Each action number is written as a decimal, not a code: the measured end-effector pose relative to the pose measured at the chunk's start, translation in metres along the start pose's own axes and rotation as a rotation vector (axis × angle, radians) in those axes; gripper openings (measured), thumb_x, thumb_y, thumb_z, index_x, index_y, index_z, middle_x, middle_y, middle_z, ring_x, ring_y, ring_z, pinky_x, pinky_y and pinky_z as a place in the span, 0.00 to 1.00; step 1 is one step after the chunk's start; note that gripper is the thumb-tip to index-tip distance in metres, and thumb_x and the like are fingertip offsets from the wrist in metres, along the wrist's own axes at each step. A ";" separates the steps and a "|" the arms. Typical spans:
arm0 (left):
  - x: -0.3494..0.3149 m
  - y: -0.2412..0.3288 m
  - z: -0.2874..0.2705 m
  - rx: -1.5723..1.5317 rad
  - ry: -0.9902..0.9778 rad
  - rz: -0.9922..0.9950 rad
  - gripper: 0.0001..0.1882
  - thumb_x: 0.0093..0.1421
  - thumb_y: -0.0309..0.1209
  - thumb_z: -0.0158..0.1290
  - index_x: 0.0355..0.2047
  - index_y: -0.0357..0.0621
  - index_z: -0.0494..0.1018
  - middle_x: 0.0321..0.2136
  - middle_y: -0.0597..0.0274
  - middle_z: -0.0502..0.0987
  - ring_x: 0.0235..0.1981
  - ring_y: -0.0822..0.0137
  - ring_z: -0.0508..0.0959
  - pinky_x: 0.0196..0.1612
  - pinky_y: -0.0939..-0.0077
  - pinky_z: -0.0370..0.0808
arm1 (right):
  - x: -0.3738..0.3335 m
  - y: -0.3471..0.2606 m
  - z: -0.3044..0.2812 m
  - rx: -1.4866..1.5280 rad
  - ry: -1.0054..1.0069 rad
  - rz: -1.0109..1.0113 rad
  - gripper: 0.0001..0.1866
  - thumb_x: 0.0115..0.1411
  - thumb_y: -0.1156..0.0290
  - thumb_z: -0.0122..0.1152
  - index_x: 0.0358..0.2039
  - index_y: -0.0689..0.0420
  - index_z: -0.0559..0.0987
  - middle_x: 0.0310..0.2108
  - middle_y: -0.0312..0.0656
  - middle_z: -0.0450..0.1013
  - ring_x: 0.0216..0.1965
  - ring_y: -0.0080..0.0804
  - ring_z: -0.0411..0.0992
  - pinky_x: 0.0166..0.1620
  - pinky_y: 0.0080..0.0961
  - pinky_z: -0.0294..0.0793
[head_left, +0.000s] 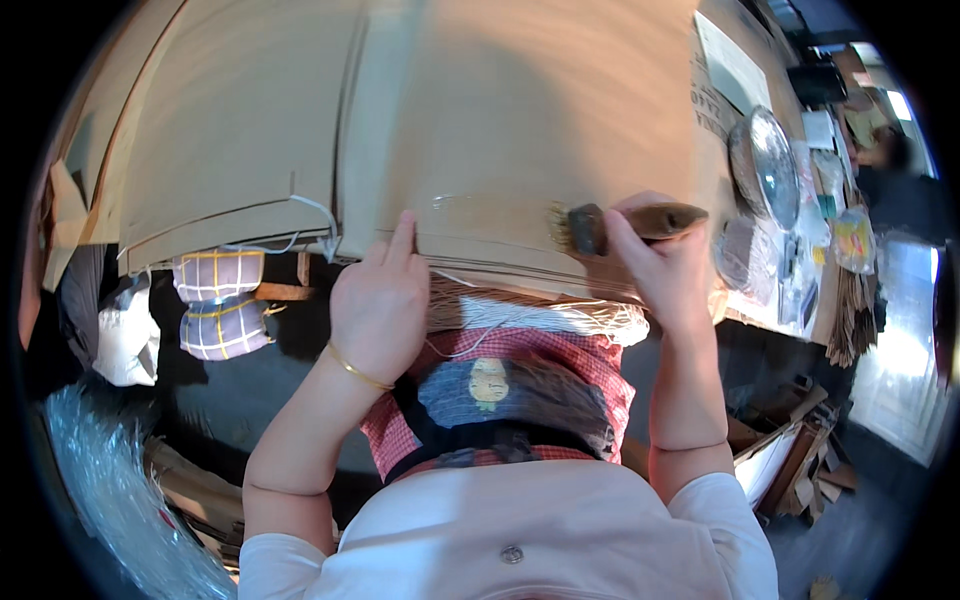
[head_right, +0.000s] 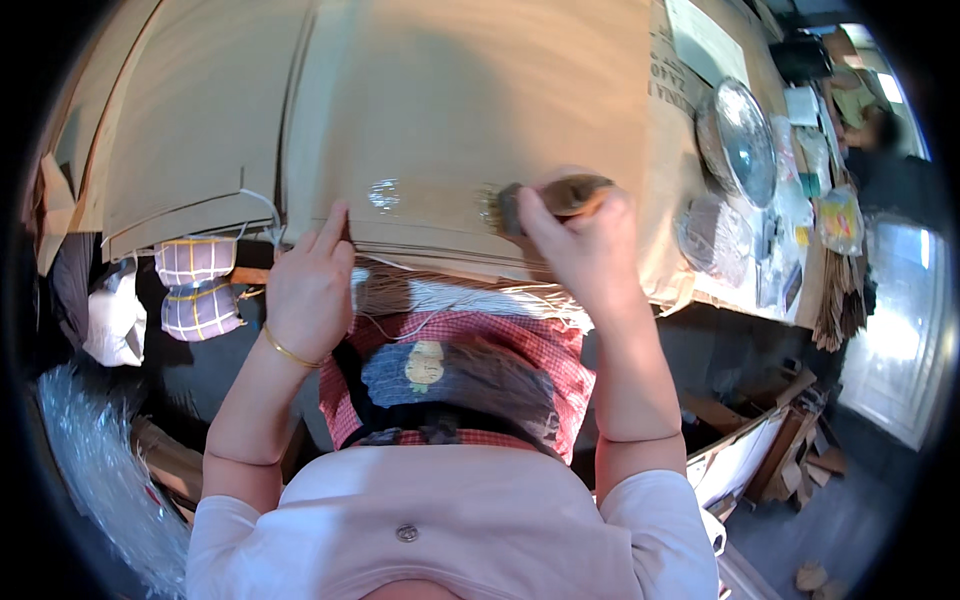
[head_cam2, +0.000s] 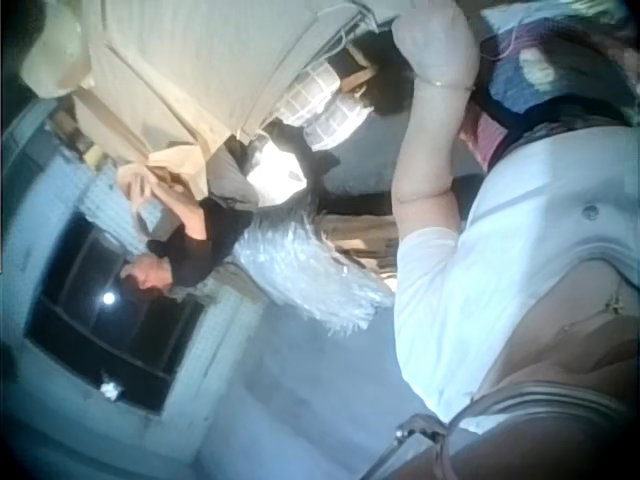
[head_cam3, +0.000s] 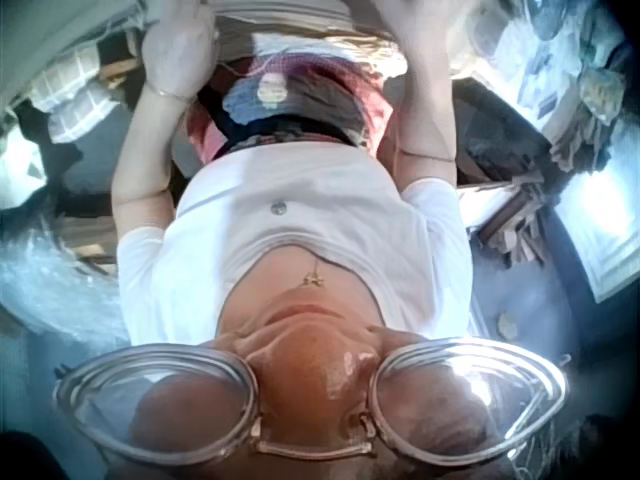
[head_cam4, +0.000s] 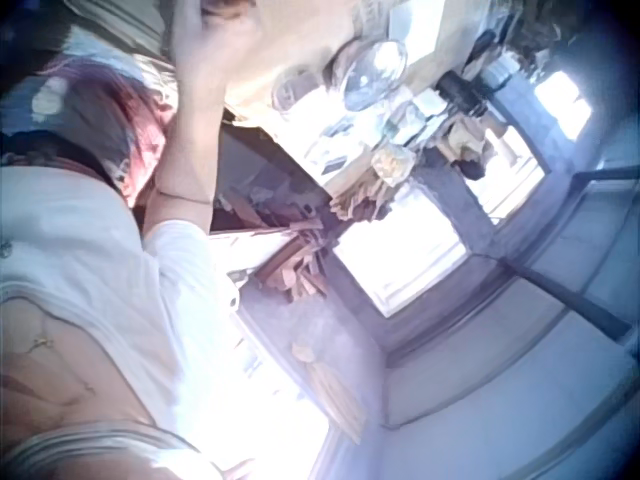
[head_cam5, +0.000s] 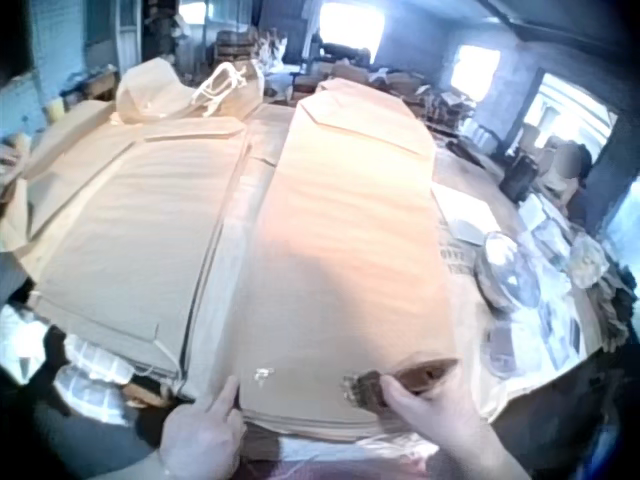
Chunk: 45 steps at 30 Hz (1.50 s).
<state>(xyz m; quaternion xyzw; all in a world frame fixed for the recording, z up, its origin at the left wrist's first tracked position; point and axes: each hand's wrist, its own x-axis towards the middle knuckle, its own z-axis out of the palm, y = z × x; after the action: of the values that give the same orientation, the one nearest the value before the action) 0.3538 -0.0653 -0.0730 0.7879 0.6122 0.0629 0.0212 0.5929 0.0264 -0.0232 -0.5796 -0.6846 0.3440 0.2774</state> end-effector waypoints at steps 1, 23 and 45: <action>0.000 0.000 0.002 -0.030 -0.011 -0.011 0.06 0.43 0.27 0.50 0.22 0.38 0.70 0.51 0.46 0.70 0.33 0.62 0.75 0.31 0.71 0.74 | -0.002 0.011 -0.011 -0.045 0.037 -0.020 0.04 0.51 0.76 0.61 0.24 0.63 0.78 0.20 0.37 0.74 0.23 0.19 0.71 0.28 0.18 0.70; -0.003 0.013 -0.041 -0.503 -0.105 -0.085 0.06 0.56 0.23 0.49 0.24 0.32 0.68 0.45 0.47 0.70 0.27 0.56 0.73 0.30 0.71 0.69 | -0.062 0.181 -0.190 -0.952 0.407 -0.126 0.15 0.52 0.82 0.56 0.41 0.59 0.78 0.31 0.42 0.72 0.30 0.40 0.71 0.37 0.29 0.72; 0.055 -0.053 -0.005 -0.828 -0.014 -0.230 0.03 0.53 0.21 0.56 0.29 0.35 0.76 0.22 0.66 0.74 0.25 0.77 0.72 0.30 0.84 0.69 | -0.014 0.130 -0.087 0.235 -0.077 0.176 0.05 0.49 0.77 0.63 0.28 0.63 0.79 0.18 0.34 0.71 0.24 0.17 0.67 0.30 0.15 0.67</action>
<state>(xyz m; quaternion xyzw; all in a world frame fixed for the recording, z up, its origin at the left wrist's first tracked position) 0.3155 0.0011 -0.0699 0.6399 0.6189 0.2952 0.3468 0.7414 0.0372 -0.0725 -0.5872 -0.5965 0.4667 0.2856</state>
